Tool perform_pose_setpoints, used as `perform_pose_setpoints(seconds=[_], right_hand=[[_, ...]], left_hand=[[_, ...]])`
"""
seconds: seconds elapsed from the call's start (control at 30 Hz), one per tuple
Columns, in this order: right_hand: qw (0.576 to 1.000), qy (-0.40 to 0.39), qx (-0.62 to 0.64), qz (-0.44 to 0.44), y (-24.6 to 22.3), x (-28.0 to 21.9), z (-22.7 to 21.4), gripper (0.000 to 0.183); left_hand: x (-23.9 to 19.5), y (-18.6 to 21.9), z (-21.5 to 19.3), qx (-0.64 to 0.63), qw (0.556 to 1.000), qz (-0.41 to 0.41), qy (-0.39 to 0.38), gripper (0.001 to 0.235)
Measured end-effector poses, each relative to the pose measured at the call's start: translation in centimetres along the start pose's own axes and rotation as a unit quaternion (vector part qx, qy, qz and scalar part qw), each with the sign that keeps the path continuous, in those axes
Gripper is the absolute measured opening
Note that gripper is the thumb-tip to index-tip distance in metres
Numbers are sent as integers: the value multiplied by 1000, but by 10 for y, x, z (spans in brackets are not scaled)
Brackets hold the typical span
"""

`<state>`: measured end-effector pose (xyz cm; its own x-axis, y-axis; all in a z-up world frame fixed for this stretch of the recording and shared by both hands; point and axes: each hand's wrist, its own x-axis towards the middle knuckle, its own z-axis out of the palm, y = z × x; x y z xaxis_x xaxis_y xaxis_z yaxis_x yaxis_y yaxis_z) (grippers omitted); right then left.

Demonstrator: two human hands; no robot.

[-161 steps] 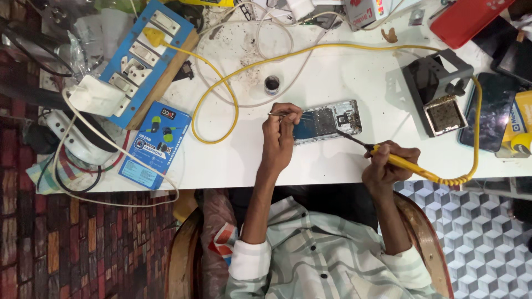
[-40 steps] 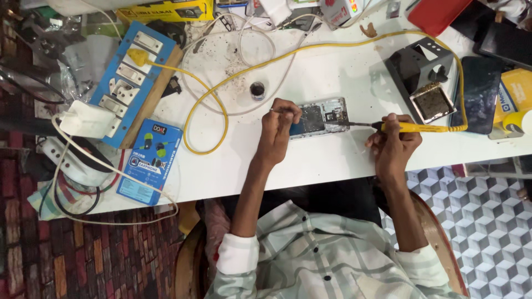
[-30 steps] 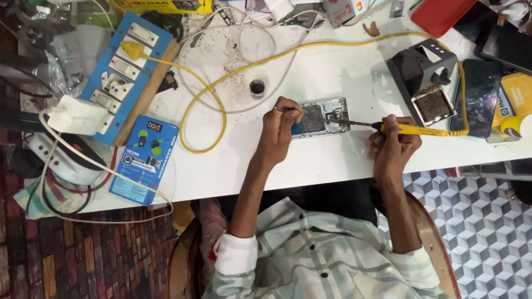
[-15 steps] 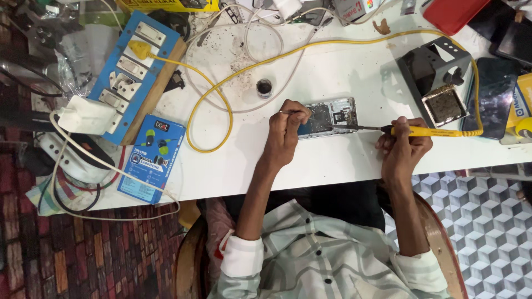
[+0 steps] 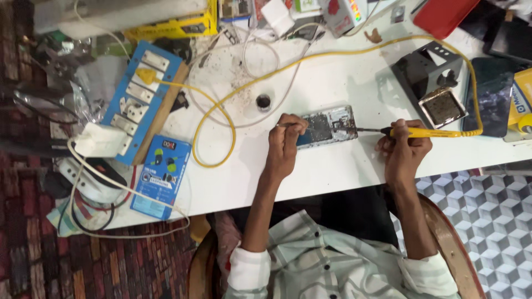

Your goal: The person uses a soldering iron and a small tool to work on the internal components of a disassembled mobile phone. They repeatedly apply heat and manipulate parts on the circuit board while the phone remains open on the workbench.

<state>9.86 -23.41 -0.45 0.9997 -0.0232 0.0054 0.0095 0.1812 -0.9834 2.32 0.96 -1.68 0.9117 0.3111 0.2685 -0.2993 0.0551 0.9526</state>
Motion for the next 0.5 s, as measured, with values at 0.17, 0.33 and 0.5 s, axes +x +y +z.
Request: perform_pose_setpoints(seconds=[0.17,0.33,0.5], right_hand=[[1000,-1,-23,-5,-3,-3,1,25],[1000,-2,5,-10,1,-1,0,21],[1000,-11,-17,-2,4,0,-3,25]], left_hand=[[-3,3,2,-3,999,-50,12,22],[-3,2,1,2,1000,7,16,20],[-6,0,3,-15,999,-25,15,21]])
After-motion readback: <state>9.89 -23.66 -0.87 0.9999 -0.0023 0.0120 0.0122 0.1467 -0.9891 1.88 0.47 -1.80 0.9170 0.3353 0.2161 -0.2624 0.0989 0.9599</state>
